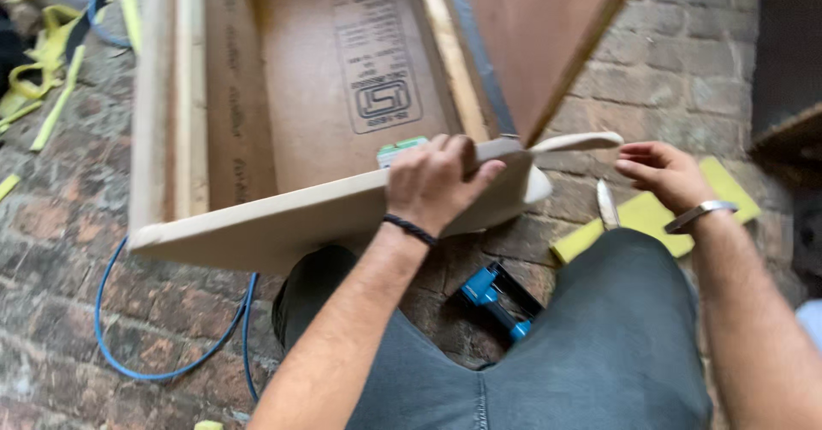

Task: The person uses scissors to trim beige fabric along the edges of a wooden drawer frame and then uses a pneumatic nail gun to secure the fabric. The person works on multiple edges, cutting and stapling the material to the wood.

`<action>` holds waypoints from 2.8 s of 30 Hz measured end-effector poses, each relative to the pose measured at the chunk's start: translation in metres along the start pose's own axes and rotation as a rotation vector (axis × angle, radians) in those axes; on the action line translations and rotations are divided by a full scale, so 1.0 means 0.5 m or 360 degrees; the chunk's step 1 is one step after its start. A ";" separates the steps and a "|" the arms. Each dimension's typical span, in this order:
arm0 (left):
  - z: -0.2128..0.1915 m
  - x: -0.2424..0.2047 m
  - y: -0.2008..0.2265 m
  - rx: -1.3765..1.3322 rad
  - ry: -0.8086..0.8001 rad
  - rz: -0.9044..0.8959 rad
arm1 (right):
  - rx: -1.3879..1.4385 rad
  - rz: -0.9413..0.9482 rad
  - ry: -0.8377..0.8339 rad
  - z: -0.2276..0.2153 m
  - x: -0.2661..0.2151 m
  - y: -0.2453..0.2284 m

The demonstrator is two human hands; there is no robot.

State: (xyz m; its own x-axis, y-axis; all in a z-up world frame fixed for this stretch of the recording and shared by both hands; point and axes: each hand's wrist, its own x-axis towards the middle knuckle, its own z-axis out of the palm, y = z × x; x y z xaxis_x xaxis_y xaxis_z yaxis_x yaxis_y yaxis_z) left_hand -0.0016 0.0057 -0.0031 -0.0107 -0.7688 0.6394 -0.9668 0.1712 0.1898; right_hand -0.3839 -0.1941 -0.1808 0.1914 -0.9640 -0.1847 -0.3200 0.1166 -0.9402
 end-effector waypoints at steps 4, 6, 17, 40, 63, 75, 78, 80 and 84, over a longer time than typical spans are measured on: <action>0.002 -0.003 0.008 0.0115 0.0140 0.0133 | -0.1103 0.0238 -0.0043 -0.086 -0.032 0.246; 0.006 -0.004 0.010 0.0275 0.0091 0.0154 | -0.1247 0.0473 -0.0141 -0.047 -0.091 0.366; 0.015 -0.006 0.003 0.0521 0.0018 0.0245 | -0.0989 0.0755 0.0477 0.126 -0.145 0.476; 0.611 -0.291 0.227 -0.2244 -0.1068 -0.1686 | 0.0109 0.0110 -0.0717 0.255 -0.339 0.367; 0.438 -0.108 0.300 -0.1214 -0.1068 -0.0543 | -0.1857 -0.0075 -0.0686 0.330 -0.277 0.374; -0.157 0.174 0.399 -0.2304 -0.1600 -0.0998 | -0.1459 0.0774 -0.0010 -0.206 -0.595 -0.157; -0.316 0.190 0.375 -0.2901 -0.1728 -0.1342 | -0.1288 0.0858 0.0137 -0.215 -0.691 -0.294; -0.424 0.206 0.359 -0.3262 -0.1764 -0.1476 | -0.1310 0.0753 0.0127 -0.213 -0.729 -0.377; -0.646 0.226 0.326 -0.3435 -0.1549 -0.1569 | -0.1328 0.0740 0.0007 -0.163 -0.830 -0.518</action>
State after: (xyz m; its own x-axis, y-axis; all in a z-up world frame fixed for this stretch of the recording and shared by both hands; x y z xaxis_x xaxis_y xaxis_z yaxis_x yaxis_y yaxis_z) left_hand -0.0780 0.1456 0.3409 -0.5744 -0.7857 -0.2295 0.5945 -0.5932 0.5428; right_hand -0.4561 0.1564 0.1627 -0.1244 -0.8652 -0.4858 -0.9222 0.2815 -0.2653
